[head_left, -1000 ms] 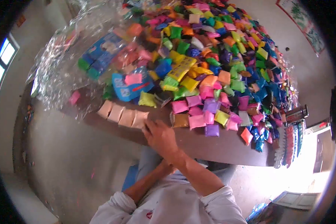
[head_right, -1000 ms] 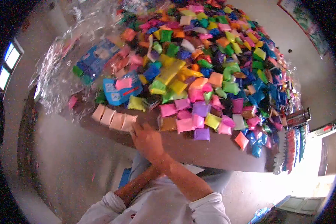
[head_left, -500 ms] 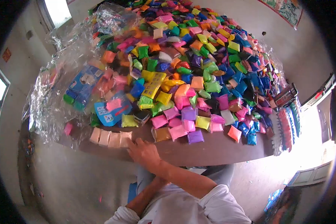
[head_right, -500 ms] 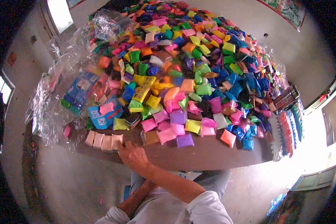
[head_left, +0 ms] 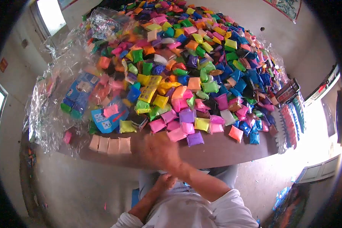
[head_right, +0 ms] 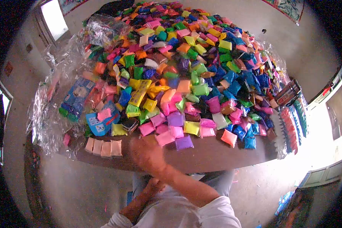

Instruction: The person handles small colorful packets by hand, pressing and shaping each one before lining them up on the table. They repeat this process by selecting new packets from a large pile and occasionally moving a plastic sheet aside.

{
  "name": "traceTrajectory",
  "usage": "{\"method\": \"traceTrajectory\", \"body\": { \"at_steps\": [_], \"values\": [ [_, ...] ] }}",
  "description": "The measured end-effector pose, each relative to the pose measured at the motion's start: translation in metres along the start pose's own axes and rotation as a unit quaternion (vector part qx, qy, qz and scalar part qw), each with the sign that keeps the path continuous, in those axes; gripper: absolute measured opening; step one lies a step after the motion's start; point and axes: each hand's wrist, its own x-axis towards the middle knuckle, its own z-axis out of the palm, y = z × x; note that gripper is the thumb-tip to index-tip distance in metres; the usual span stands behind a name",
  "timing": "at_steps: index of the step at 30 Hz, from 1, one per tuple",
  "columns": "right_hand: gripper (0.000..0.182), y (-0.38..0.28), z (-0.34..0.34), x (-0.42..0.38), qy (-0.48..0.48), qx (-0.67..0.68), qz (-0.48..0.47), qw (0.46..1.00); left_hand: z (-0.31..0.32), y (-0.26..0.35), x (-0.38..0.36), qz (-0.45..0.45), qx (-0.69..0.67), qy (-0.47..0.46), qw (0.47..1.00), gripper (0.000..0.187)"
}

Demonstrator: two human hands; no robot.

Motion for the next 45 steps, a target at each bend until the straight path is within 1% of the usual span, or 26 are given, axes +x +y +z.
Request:
{"method": "traceTrajectory", "body": {
  "at_steps": [2,3,4,6,7,9,13,16,19,20,21,22,23,24,25,27,28,29,31,32,34,35,37,41,43,45],
  "values": [
    [0.012,0.043,-0.025,0.019,-0.014,-0.041,0.132,0.990,-0.001,-0.008,-0.001,-0.008,-0.001,0.009,1.000,0.028],
    [0.013,0.065,-0.034,0.038,0.094,-0.118,0.149,0.977,-0.001,-0.011,0.000,-0.014,0.000,0.018,1.000,0.028],
    [0.021,0.083,-0.050,0.055,0.136,-0.122,0.186,0.965,-0.002,-0.013,0.002,-0.013,-0.002,0.019,1.000,0.028],
    [0.035,0.122,-0.068,0.077,0.133,-0.230,0.247,0.932,-0.004,-0.017,0.004,-0.008,-0.005,-0.004,1.000,0.028],
    [0.035,0.134,-0.073,0.086,0.134,-0.229,0.245,0.932,-0.003,-0.018,0.006,-0.006,-0.005,-0.003,1.000,0.028],
    [0.044,0.149,-0.079,0.097,-0.057,-0.243,0.369,0.895,-0.001,-0.020,0.006,0.035,-0.002,0.003,0.999,0.026],
    [0.044,0.153,-0.066,0.101,-0.092,-0.230,0.349,0.904,0.002,-0.008,-0.001,0.043,0.008,0.015,0.999,0.024],
    [0.035,0.164,-0.053,0.092,-0.087,-0.201,0.385,0.897,0.002,-0.002,-0.009,0.011,0.009,0.019,1.000,0.024],
    [0.028,0.186,-0.052,0.078,0.009,-0.091,0.371,0.924,-0.003,-0.012,-0.002,-0.028,0.034,0.045,0.998,0.024],
    [0.025,0.195,-0.052,0.066,0.016,-0.071,0.363,0.929,-0.012,-0.030,0.007,0.052,0.004,-0.006,0.999,0.025],
    [0.020,0.177,-0.065,0.061,0.053,-0.021,0.338,0.939,-0.016,-0.045,0.001,0.126,-0.030,-0.049,0.990,0.026],
    [0.019,0.168,-0.077,0.053,0.030,0.070,0.342,0.937,-0.014,-0.038,-0.014,0.110,-0.043,-0.029,0.993,0.026],
    [0.020,0.140,-0.094,0.047,0.004,0.084,0.350,0.933,-0.010,-0.013,-0.022,0.055,-0.018,0.005,0.998,0.027],
    [0.018,0.126,-0.104,0.031,-0.019,0.169,0.345,0.923,-0.009,0.006,-0.026,0.002,0.009,0.034,0.999,0.028],
    [0.017,0.098,-0.110,0.017,-0.033,0.175,0.370,0.912,-0.010,0.010,-0.029,-0.004,-0.001,0.045,0.999,0.028],
    [0.016,0.070,-0.108,-0.030,-0.072,0.302,0.410,0.858,-0.010,0.017,-0.031,0.006,-0.062,0.008,0.998,0.032],
    [0.015,0.051,-0.109,-0.048,-0.085,0.366,0.444,0.814,-0.010,0.020,-0.031,0.002,-0.068,0.011,0.998,0.032],
    [0.014,0.033,-0.108,-0.062,-0.095,0.425,0.477,0.764,-0.010,0.023,-0.031,0.035,-0.090,0.003,0.995,0.034],
    [0.011,0.013,-0.108,-0.080,-0.172,0.403,0.494,0.751,-0.005,0.036,-0.036,0.086,-0.136,-0.006,0.987,0.039],
    [0.011,0.006,-0.106,-0.088,-0.169,0.396,0.505,0.748,-0.002,0.043,-0.040,0.077,-0.140,-0.016,0.987,0.039],
    [0.010,-0.001,-0.104,-0.104,-0.175,0.419,0.520,0.724,0.001,0.054,-0.042,0.124,-0.151,-0.002,0.981,0.040],
    [0.010,-0.001,-0.102,-0.109,-0.168,0.413,0.527,0.723,0.002,0.055,-0.040,0.119,-0.152,-0.013,0.981,0.040],
    [0.018,-0.002,-0.100,-0.117,-0.147,0.461,0.520,0.704,0.003,0.054,-0.040,0.158,-0.125,0.006,0.979,0.042],
    [0.018,0.001,-0.098,-0.122,-0.145,0.481,0.516,0.694,0.007,0.069,-0.042,0.141,-0.041,0.001,0.989,0.041],
    [0.021,0.004,-0.094,-0.129,-0.162,0.500,0.515,0.677,0.013,0.075,-0.042,0.104,-0.009,0.067,0.992,0.040],
    [0.022,0.005,-0.093,-0.129,-0.163,0.506,0.517,0.671,0.014,0.079,-0.043,0.107,-0.001,0.074,0.991,0.040]
  ]
}}
